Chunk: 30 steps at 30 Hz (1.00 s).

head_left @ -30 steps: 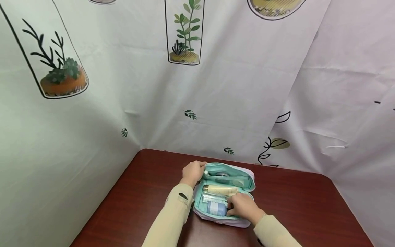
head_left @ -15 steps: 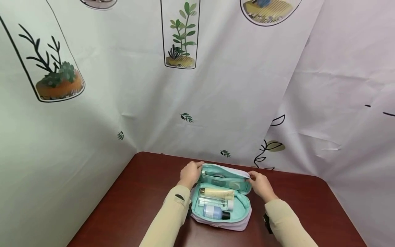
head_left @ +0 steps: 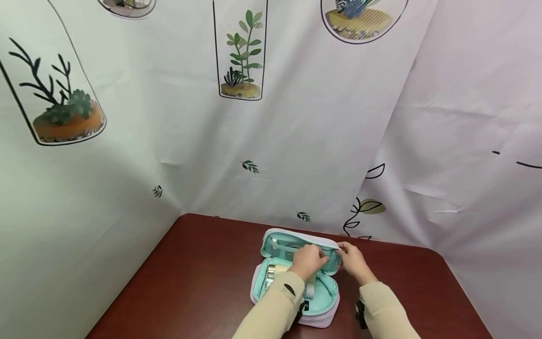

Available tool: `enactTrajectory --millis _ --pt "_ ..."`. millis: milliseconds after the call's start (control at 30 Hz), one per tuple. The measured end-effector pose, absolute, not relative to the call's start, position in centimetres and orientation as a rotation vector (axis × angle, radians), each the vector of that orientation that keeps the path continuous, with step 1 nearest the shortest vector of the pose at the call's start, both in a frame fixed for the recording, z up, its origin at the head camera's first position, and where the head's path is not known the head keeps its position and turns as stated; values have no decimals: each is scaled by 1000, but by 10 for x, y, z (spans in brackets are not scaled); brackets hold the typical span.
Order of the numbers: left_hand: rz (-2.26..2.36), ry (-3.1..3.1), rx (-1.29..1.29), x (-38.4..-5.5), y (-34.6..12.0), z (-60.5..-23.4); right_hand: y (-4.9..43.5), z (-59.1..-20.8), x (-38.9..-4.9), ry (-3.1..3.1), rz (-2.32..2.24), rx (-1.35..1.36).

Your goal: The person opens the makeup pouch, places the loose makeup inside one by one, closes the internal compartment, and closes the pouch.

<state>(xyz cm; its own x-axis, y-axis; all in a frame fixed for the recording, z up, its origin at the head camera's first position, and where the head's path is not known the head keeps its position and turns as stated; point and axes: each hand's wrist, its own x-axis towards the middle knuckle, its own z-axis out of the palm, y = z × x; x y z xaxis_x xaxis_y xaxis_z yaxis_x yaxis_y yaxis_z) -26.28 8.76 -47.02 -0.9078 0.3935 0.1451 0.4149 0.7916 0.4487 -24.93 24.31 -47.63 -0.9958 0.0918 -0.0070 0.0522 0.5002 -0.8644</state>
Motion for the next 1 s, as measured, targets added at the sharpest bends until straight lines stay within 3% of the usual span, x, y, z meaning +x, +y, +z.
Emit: enactTrajectory --millis 300,700,1000 --pt "-1148 -2723 -348 -259 102 -487 234 -482 -247 -2618 1624 -69" --pt "-1033 -2913 -582 -262 95 -481 227 -486 -242 -2695 1103 -89" --pt "-940 -2908 -636 -268 65 -475 223 -484 -246 -2672 1035 -158"
